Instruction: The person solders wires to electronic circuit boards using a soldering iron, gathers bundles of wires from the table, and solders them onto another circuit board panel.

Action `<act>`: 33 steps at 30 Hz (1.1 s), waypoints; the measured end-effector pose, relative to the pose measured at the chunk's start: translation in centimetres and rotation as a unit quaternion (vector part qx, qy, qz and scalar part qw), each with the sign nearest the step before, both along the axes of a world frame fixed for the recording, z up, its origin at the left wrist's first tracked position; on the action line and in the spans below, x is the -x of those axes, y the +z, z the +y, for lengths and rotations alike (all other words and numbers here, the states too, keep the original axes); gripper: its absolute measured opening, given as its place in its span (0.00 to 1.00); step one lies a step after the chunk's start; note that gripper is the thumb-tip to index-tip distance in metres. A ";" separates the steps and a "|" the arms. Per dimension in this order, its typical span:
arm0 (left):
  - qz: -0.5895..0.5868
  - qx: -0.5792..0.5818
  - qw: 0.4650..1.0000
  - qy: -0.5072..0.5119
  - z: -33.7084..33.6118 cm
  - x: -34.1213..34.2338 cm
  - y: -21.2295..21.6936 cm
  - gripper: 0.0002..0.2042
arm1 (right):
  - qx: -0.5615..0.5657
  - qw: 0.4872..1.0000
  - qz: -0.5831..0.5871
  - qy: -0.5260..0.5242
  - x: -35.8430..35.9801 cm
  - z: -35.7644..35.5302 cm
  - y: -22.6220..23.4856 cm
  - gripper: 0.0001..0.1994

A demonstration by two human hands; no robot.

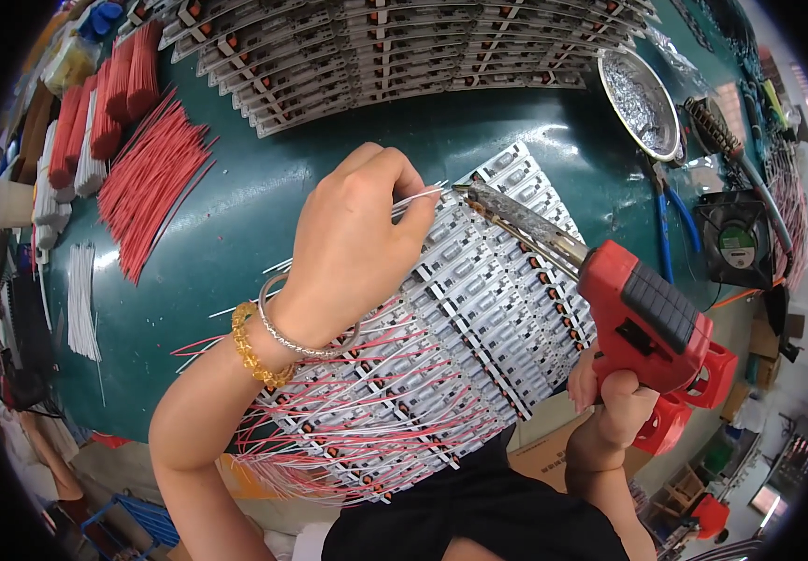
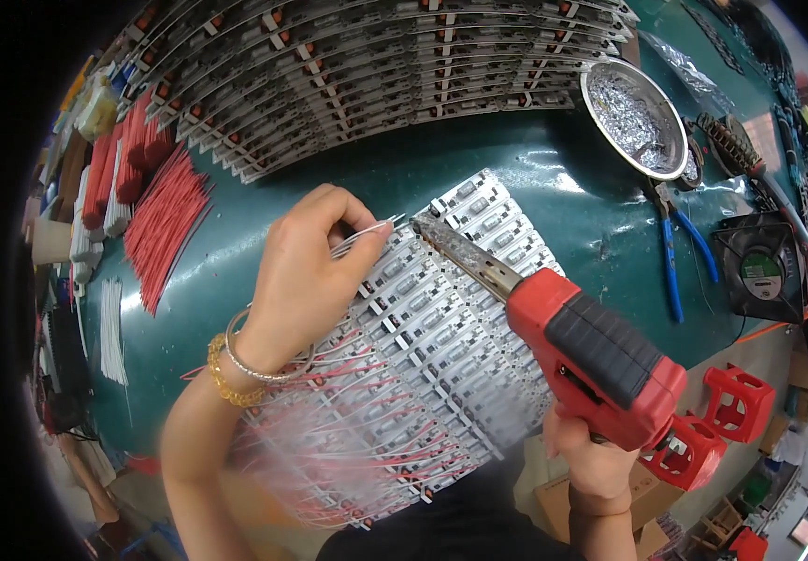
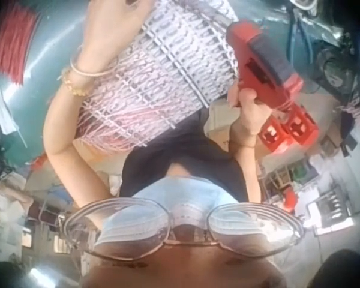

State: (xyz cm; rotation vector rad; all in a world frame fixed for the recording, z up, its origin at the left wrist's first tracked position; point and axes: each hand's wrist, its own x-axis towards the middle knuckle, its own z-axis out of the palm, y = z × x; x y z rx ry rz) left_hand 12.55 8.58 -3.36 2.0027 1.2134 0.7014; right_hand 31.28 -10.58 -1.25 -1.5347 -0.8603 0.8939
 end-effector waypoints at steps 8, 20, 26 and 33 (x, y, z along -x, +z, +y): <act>0.004 -0.007 1.000 -0.001 -0.1 0.0 -0.2 0.07 | -0.008 1.000 -0.022 -0.019 0.3 -0.4 0.2 0.39; -0.091 -0.050 0.995 0.012 -0.4 -0.2 0.5 0.05 | -0.025 0.999 0.011 -0.017 -0.2 -1.1 0.0 0.44; -0.077 -0.047 0.996 -0.010 -1.0 -0.5 -0.5 0.05 | -0.023 1.000 0.001 -0.007 -0.3 -1.7 0.0 0.42; -0.027 -0.068 0.997 -0.012 -1.1 -0.4 -0.3 0.05 | 0.033 0.999 0.029 -0.009 0.0 -1.6 0.1 0.36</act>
